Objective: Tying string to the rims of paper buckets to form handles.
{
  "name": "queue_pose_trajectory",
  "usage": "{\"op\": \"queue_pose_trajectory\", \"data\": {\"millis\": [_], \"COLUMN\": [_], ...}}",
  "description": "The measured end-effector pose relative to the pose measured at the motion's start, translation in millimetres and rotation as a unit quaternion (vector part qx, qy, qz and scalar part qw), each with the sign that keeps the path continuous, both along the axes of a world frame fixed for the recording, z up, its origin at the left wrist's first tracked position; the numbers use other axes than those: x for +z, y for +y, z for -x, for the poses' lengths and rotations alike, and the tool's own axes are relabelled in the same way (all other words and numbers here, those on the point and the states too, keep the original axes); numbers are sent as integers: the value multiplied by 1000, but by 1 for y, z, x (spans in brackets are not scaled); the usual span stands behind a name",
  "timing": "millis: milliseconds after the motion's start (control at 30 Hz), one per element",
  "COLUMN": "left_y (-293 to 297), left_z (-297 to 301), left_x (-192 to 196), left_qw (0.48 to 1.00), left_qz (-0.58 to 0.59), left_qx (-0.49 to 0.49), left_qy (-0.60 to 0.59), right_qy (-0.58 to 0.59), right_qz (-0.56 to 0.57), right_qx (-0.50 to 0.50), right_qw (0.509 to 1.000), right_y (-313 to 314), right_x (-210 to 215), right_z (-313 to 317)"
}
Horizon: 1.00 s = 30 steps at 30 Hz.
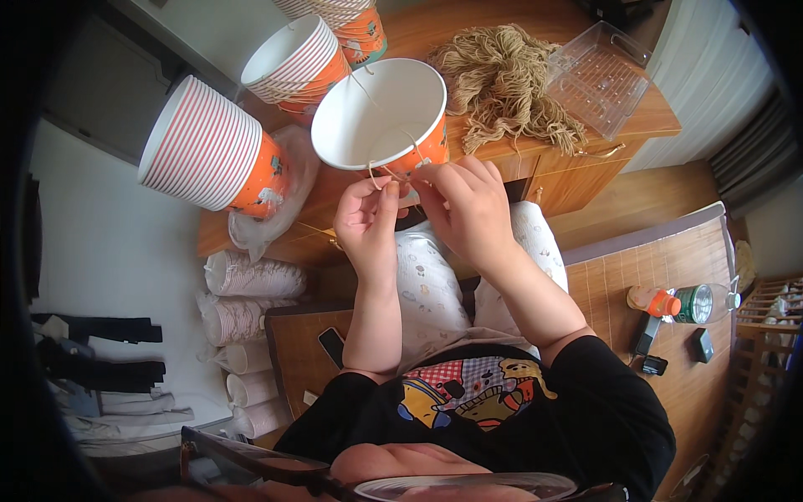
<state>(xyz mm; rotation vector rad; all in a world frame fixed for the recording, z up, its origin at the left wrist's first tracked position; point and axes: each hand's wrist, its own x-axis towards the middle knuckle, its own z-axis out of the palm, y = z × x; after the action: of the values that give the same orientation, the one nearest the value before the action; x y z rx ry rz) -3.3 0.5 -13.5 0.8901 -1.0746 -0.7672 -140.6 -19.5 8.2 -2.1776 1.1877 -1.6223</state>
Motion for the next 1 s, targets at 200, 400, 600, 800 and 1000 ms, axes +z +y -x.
{"op": "queue_pose_trajectory", "data": {"millis": [200,400,600,800,1000], "left_y": [0,0,1,2,3], "left_z": [2,0,-2,-5,-8], "left_x": [-3,0,1,-1,-4], "left_qw": [998,997,997,993,991], "left_qz": [0,6,-11,-6,6], "left_qx": [-36,-43,-36,-76,-110], "left_qy": [44,67,63,88,77], "right_qy": [18,16,-69,-9,1], "right_qz": [57,29,-35,17,48], "right_qx": [29,58,78,102,114], "right_qw": [998,998,994,995,992], "right_y": [-1,-1,-3,-11,-15], "right_x": [-6,-5,0,1,-1], "right_z": [1,4,2,5,7]}}
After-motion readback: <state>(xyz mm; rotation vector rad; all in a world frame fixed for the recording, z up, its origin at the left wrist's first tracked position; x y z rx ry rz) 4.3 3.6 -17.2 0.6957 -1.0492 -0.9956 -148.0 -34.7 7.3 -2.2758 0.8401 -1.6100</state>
